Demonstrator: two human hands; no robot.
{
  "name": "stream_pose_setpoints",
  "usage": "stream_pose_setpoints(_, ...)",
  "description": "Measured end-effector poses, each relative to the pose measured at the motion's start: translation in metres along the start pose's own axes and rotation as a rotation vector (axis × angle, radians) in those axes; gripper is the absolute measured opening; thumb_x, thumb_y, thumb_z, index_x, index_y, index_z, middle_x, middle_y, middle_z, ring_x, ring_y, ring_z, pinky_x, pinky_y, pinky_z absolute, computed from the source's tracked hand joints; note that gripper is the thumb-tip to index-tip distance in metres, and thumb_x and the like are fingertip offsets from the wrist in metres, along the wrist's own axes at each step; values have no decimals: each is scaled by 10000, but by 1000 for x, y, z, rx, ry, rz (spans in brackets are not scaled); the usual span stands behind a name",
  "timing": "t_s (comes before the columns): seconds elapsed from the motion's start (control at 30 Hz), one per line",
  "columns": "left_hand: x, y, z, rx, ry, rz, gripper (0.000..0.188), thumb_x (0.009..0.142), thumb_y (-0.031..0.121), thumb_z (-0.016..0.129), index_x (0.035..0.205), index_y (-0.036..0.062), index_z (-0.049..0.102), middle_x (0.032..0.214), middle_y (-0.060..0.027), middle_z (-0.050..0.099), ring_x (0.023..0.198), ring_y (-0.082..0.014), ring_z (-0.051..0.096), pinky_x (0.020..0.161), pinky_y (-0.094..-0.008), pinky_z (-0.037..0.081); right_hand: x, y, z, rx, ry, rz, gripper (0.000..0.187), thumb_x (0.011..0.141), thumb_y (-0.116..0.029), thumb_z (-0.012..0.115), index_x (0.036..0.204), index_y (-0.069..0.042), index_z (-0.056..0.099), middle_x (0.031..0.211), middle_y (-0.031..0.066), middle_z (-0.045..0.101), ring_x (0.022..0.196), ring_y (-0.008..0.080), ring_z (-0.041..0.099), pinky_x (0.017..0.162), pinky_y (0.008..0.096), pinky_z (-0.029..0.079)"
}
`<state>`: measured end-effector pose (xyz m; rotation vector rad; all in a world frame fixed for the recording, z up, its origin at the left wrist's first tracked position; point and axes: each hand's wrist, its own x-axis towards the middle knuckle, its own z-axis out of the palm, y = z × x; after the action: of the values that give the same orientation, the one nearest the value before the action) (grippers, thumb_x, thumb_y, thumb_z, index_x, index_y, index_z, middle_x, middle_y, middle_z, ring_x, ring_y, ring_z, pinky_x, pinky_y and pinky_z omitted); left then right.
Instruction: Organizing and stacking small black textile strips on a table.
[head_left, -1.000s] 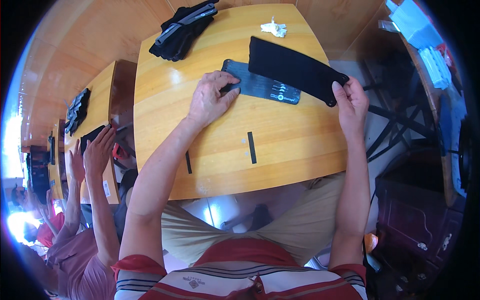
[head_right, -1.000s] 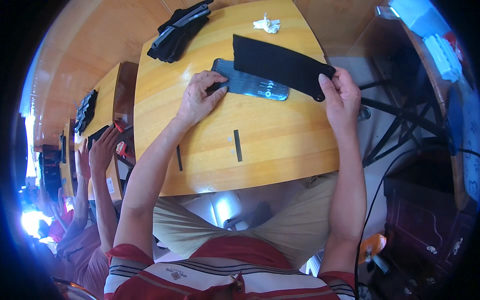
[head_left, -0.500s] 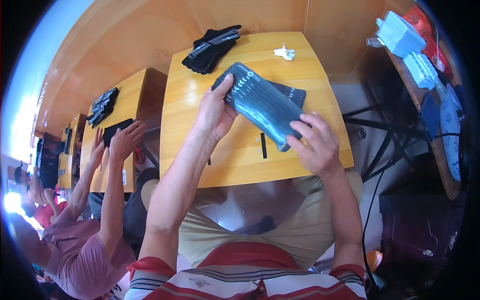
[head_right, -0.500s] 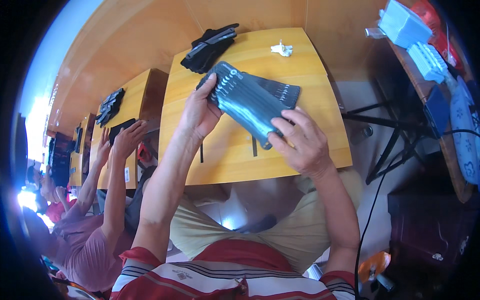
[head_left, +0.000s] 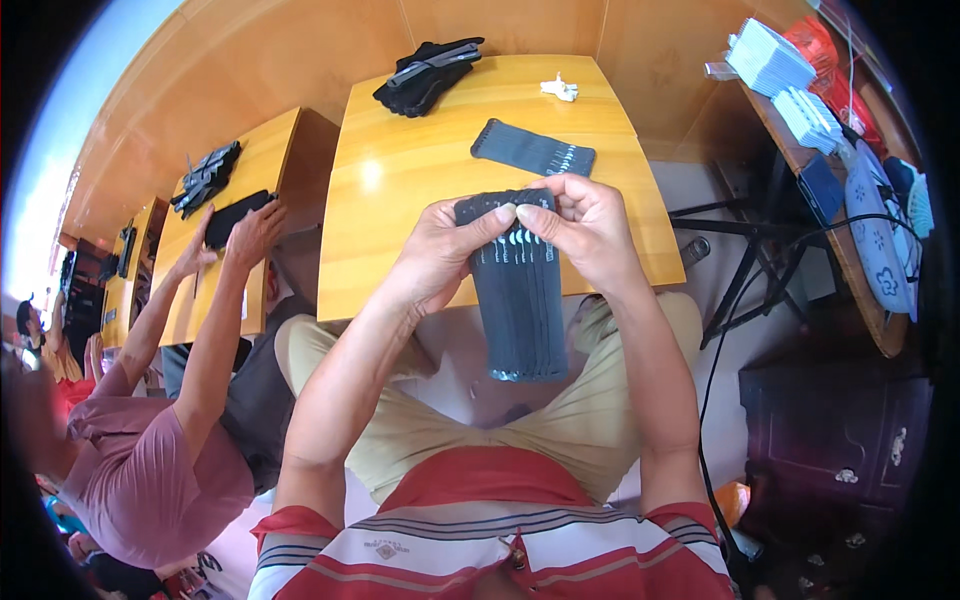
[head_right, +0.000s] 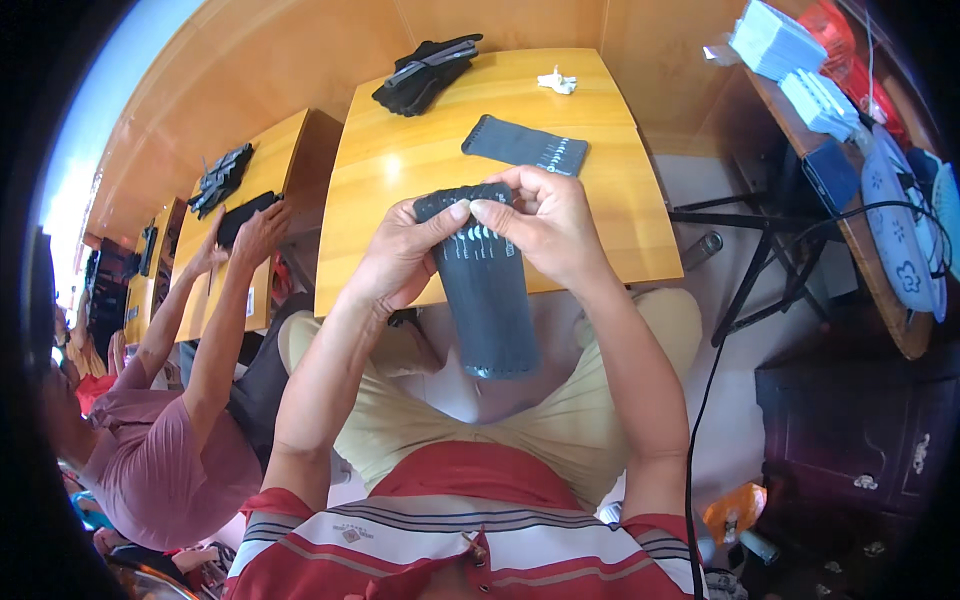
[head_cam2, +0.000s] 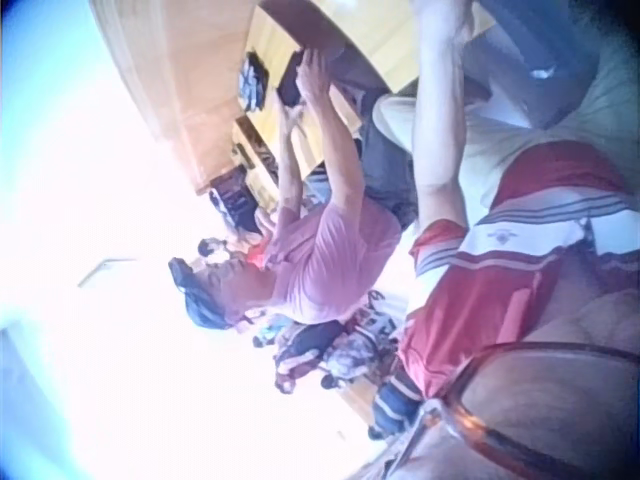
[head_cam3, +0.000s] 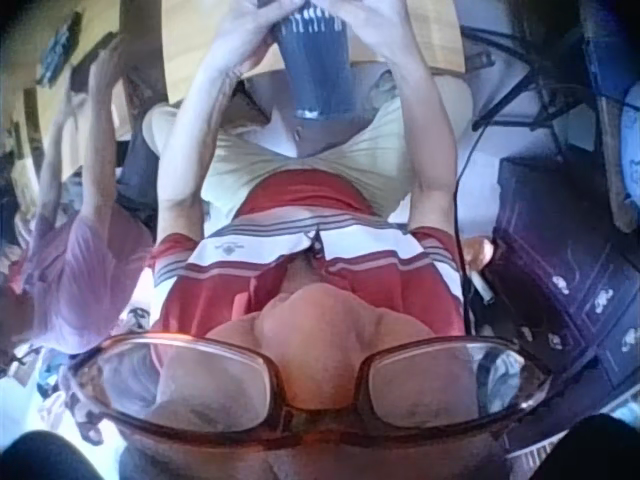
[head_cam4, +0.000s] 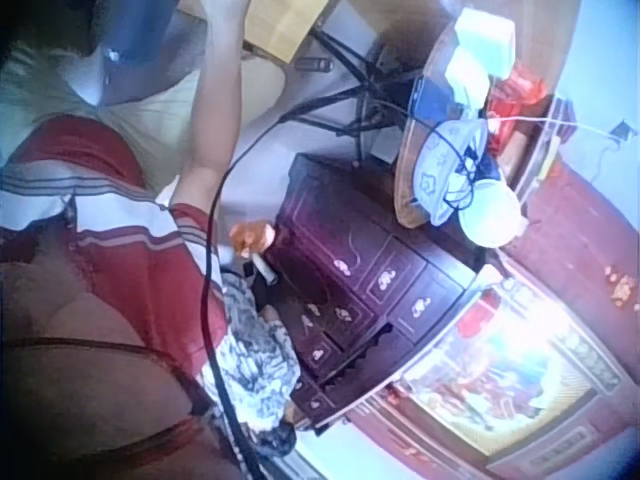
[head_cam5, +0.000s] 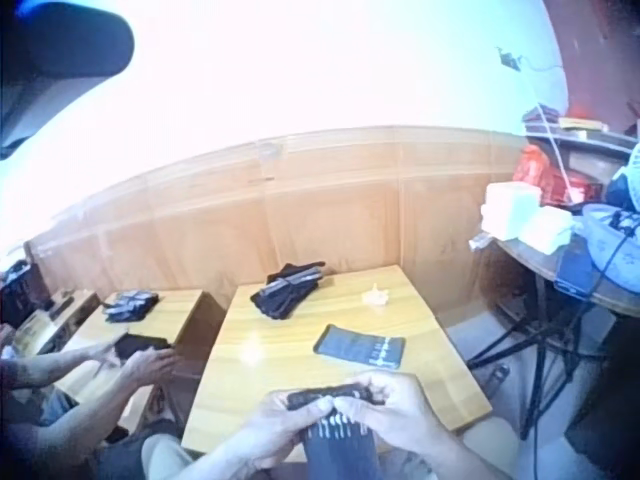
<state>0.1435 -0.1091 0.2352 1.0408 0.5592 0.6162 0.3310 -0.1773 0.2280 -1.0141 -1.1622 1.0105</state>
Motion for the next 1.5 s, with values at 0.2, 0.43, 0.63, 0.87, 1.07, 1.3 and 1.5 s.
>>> stream_pose_setpoints(0.2,-25,-23,0,53,87,105,207,923,122,776,1094,14,728,991,-43,752,867,-98,684,793,-274,568,-8,11,18,58,77,-80,136,928,-83,759,964,40,715,800,19,695,689,35,602,599,200,487)
stream_pose_setpoints(0.43,-44,-33,1,141,80,138,165,937,90,749,1070,-4,723,939,-47,750,809,-94,683,728,-257,570,-25,30,34,65,233,-23,120,916,-73,763,872,34,735,755,22,699,658,38,599,575,199,475)
stream_pose_setpoints(0.63,-49,-32,-8,179,65,98,167,948,100,739,1075,-8,724,939,-41,748,812,-85,676,729,-250,564,-27,40,38,196,211,-2,92,919,-60,755,902,27,732,778,16,701,665,35,596,578,189,465)
stream_pose_setpoints(0.87,-59,-42,-12,275,25,70,197,957,148,742,1080,-5,730,948,-27,746,831,-73,661,742,-252,550,-42,55,34,123,179,30,144,955,-142,740,960,2,731,771,-4,674,680,36,578,617,193,457)
stream_pose_setpoints(1.07,-64,-48,-21,222,-7,48,239,945,163,761,1135,24,720,985,-6,723,896,-71,635,816,-255,531,-38,41,32,70,-136,181,269,964,-256,745,1028,4,718,887,-15,656,811,50,564,710,232,460)
stream_pose_setpoints(1.3,-69,-27,-18,350,-107,-12,238,935,172,771,1109,23,712,968,-4,714,894,-73,626,811,-265,527,-36,13,22,-139,-270,91,334,976,-242,724,1149,42,697,1024,57,702,891,94,638,813,248,523)
stream_pose_setpoints(1.5,-71,-24,-10,582,-194,-56,241,950,183,752,1099,-2,710,929,-15,717,867,-72,626,796,-271,530,-35,3,36,-299,-367,5,166,939,-104,745,1031,34,729,883,19,648,791,58,607,692,225,491)
